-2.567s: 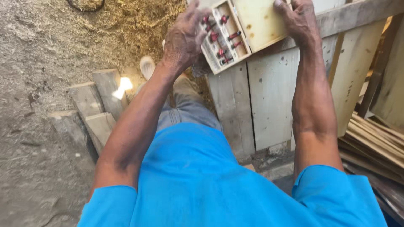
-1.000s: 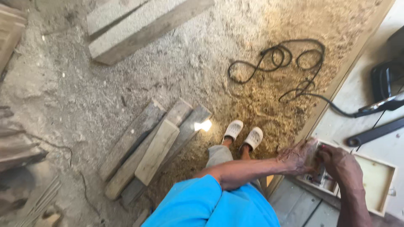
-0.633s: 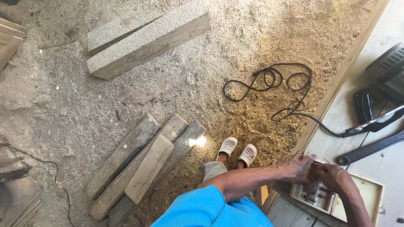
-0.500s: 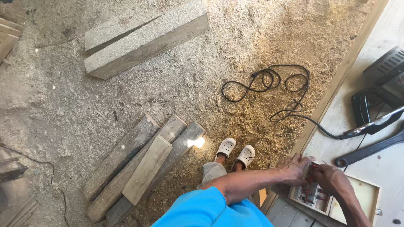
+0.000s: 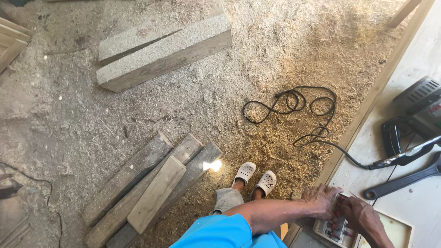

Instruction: The person retrieves a wooden box of router bits from a cabinet, selects a bit, and installs it into a handheld router using a wrench. The person then tightens the collet nut to secure the bit in place.

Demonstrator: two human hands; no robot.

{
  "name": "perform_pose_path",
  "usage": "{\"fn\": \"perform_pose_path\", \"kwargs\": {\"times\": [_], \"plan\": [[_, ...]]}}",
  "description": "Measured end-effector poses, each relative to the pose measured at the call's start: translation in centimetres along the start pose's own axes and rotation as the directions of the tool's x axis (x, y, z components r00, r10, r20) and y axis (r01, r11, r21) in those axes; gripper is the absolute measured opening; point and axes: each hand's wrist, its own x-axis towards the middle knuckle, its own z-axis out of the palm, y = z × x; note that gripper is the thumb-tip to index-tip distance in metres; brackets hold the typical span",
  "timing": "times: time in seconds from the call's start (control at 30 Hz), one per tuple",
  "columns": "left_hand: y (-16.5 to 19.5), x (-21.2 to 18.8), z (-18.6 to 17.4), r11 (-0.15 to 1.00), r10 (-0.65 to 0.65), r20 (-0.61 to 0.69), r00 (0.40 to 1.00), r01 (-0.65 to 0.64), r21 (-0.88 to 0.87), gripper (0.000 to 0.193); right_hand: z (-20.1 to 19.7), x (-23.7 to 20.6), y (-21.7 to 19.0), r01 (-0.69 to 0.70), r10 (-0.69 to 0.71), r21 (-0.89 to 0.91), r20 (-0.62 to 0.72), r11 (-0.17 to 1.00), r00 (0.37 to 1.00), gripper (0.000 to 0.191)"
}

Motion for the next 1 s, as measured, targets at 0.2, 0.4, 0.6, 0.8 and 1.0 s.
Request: {"fn": "perform_pose_path", "kwargs": {"times": [0.2,0.4,0.6,0.8,1.0], "plan": [[-1.5,1.6,2.3,0.999,0.044,-0.043,0.998,-0.045,-0.007,0.120,0.0,-1.7,-0.3,-0.064,0.089,0.190,-0.131,0.980,0.987,0.037],[-2.4,3.1,3.1,0.999,-0.038,0.056,0.998,0.038,-0.005,0.119,-1.4,-3.6,-3.6,-0.330,0.355,0.397,0.010,0.856,0.935,0.045],[-2.4,2.6,1.4,0.997,-0.051,0.108,0.993,0.044,0.069,0.114,-1.4,-4.2,-6.0,-0.337,0.366,0.343,-0.020,0.877,0.930,0.046],[-1.2,0.3,-1.0,0.995,-0.050,0.102,0.994,0.041,0.092,0.110,0.5,-2.8,-4.5,-0.136,0.152,0.079,-0.259,0.988,0.954,0.037],[0.5,-1.4,-2.4,0.991,0.122,-0.215,0.969,-0.107,0.078,0.080,-1.1,-3.0,-5.1,-0.213,0.263,0.326,-0.119,0.921,0.957,0.046]]}}
